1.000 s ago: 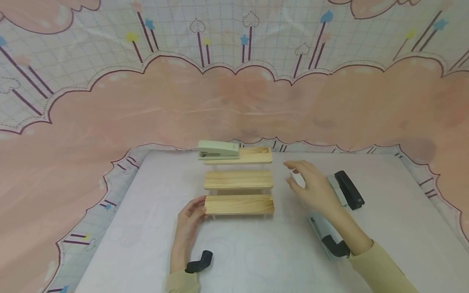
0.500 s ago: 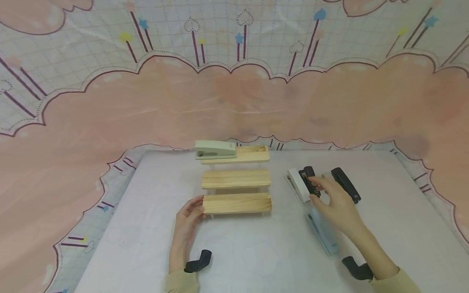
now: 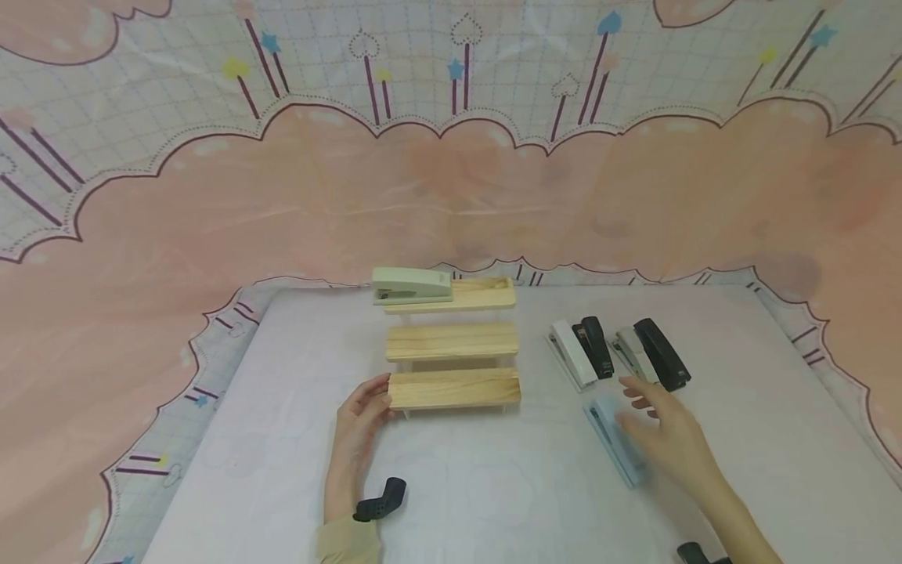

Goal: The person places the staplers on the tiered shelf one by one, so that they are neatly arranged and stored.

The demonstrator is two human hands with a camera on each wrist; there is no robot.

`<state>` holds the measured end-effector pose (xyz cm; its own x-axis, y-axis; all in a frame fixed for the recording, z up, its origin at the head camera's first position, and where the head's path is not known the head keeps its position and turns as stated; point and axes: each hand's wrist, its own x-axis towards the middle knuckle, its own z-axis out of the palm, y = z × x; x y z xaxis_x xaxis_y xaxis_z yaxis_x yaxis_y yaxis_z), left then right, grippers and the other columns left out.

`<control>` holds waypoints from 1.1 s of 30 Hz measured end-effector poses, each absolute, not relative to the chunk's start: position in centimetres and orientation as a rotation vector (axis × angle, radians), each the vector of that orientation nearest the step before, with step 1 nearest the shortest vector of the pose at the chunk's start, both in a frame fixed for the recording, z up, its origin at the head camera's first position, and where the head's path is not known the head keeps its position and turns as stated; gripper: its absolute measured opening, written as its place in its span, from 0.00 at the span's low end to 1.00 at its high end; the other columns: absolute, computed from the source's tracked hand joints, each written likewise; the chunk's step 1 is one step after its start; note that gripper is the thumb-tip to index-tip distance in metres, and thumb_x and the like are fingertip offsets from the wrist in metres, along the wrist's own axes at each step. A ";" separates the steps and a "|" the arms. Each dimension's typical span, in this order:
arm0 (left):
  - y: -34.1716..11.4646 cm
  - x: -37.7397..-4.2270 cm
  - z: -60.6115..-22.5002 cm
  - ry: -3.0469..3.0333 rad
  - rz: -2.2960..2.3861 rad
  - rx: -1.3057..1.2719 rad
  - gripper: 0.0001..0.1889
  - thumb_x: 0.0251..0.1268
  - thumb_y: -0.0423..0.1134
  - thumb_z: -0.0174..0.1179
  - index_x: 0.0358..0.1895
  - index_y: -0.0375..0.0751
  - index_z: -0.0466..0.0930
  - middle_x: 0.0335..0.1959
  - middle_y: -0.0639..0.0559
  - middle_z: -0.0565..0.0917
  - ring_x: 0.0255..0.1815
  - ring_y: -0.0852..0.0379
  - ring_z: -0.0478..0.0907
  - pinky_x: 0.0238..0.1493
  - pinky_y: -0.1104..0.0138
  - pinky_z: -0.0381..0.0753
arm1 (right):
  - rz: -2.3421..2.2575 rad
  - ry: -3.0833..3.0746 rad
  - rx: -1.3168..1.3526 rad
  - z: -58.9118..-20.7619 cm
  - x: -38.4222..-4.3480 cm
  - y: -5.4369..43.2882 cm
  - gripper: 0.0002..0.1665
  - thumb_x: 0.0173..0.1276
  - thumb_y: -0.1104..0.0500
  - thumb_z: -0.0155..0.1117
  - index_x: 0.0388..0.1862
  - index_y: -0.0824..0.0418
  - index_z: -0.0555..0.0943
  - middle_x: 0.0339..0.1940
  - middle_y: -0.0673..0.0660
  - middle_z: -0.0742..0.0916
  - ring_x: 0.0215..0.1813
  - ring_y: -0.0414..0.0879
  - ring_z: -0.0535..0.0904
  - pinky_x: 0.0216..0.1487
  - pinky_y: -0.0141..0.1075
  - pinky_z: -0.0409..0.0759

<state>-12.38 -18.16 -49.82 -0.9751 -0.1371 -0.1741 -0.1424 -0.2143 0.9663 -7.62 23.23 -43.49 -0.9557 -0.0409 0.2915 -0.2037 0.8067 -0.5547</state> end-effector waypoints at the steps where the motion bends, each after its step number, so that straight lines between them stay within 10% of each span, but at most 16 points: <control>1: -18.2 -12.4 -49.8 1.970 2.419 -0.351 0.23 0.63 0.28 0.57 0.62 0.29 0.69 0.43 0.61 0.81 0.40 0.64 0.79 0.38 0.75 0.78 | 0.887 -2.730 0.190 -43.7 -7.5 23.3 0.31 0.57 0.64 0.70 0.61 0.62 0.75 0.48 0.61 0.85 0.46 0.53 0.80 0.45 0.38 0.78; 17: -18.2 -12.3 -49.6 1.959 2.413 -0.368 0.24 0.63 0.30 0.59 0.63 0.30 0.69 0.44 0.60 0.81 0.42 0.64 0.79 0.40 0.75 0.78 | 0.899 -2.956 0.074 -45.1 -6.8 23.3 0.37 0.57 0.60 0.69 0.66 0.63 0.69 0.50 0.66 0.83 0.47 0.58 0.82 0.44 0.51 0.82; 33: -18.2 -12.3 -49.5 1.955 2.407 -0.392 0.24 0.62 0.30 0.59 0.62 0.31 0.70 0.43 0.60 0.81 0.41 0.64 0.79 0.39 0.75 0.77 | 0.835 -3.054 0.087 -45.2 -6.6 23.1 0.43 0.55 0.57 0.72 0.68 0.64 0.65 0.45 0.70 0.85 0.37 0.51 0.83 0.29 0.43 0.81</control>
<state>-12.32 -18.16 -49.47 -0.9683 -0.1444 -0.2037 -0.1697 -0.2175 0.9612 -6.57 23.08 -45.24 -0.9982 -0.0598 -0.0100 -0.0464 0.8594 -0.5092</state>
